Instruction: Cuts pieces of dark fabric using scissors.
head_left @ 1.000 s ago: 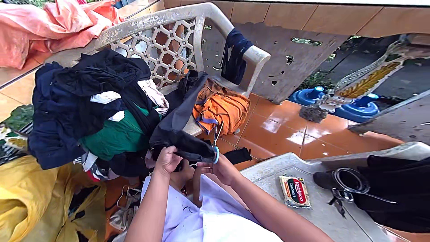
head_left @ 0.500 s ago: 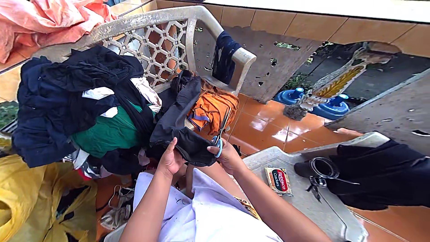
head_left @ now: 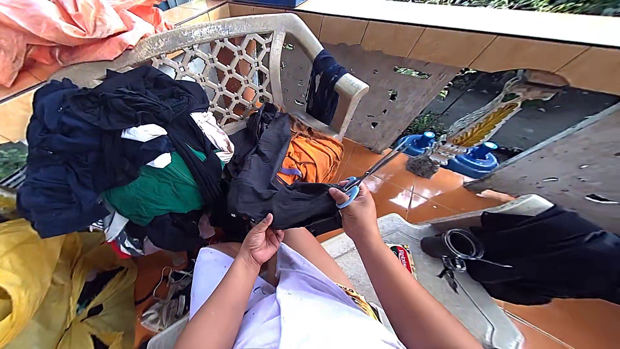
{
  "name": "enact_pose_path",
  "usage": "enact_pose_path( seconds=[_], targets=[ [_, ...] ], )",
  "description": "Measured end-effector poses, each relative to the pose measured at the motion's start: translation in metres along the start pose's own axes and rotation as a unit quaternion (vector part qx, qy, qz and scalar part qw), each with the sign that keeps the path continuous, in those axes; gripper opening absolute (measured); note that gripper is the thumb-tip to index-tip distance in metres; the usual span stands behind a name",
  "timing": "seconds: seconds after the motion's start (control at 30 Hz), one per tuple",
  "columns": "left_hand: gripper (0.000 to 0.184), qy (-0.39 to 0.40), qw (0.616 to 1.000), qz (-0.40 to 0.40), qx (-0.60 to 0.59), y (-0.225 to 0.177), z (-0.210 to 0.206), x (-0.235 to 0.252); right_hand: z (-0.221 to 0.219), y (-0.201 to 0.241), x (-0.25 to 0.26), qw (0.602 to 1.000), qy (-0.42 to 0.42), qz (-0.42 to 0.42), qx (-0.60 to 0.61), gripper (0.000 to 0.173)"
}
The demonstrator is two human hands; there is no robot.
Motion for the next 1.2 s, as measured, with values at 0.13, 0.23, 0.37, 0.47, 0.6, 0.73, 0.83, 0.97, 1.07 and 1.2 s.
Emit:
enact_pose_path(
  seconds=[0.13, 0.23, 0.37, 0.47, 0.6, 0.73, 0.83, 0.97, 1.07, 1.2],
  targets=[
    [0.034, 0.101, 0.993, 0.047, 0.032, 0.006, 0.013, 0.005, 0.001, -0.003, 0.001, 1.000, 0.006, -0.023, 0.013, 0.030],
    [0.044, 0.098, 0.991, 0.055, 0.075, 0.010, 0.007, 0.001, -0.001, -0.005, -0.006, 0.998, 0.013, -0.049, 0.033, 0.029],
    [0.030, 0.048, 0.996, -0.021, 0.068, 0.007, -0.007, -0.009, -0.005, -0.008, -0.023, 0.992, 0.024, -0.084, 0.088, 0.025],
    [0.042, -0.030, 0.998, -0.055, 0.008, 0.005, -0.017, -0.014, -0.017, -0.017, -0.053, 0.987, 0.086, -0.112, 0.078, 0.025],
    [0.061, -0.085, 0.995, -0.003, 0.048, 0.007, -0.021, -0.019, -0.028, -0.032, -0.091, 0.977, 0.146, -0.147, 0.049, 0.031],
    [0.035, -0.095, 0.985, 0.122, 0.076, 0.012, -0.003, -0.027, -0.021, -0.029, -0.094, 0.984, 0.117, -0.126, 0.049, 0.031],
    [0.019, -0.124, 0.980, 0.123, 0.100, 0.015, -0.005, -0.033, -0.013, -0.027, -0.097, 0.988, 0.085, -0.125, 0.040, 0.029],
    [0.018, -0.119, 0.978, 0.037, 0.165, 0.017, -0.015, -0.034, -0.003, -0.030, -0.102, 0.988, 0.042, -0.144, 0.036, 0.027],
    [0.019, -0.105, 0.980, 0.026, 0.168, 0.023, -0.021, -0.036, 0.002, -0.031, -0.106, 0.988, 0.035, -0.147, 0.038, 0.027],
    [0.014, 0.004, 0.992, 0.044, 0.122, 0.025, -0.018, -0.039, 0.003, -0.026, -0.108, 0.987, 0.039, -0.153, 0.041, 0.027]
  ],
)
Point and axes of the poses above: each hand's wrist, its own x-axis towards the middle knuckle, its own z-axis out of the back of the hand, y = z × x, the point moved 1 cm from there along x, towards the middle knuckle, and after that the axes turned 5 degrees about -x, right-handed, at the moved point
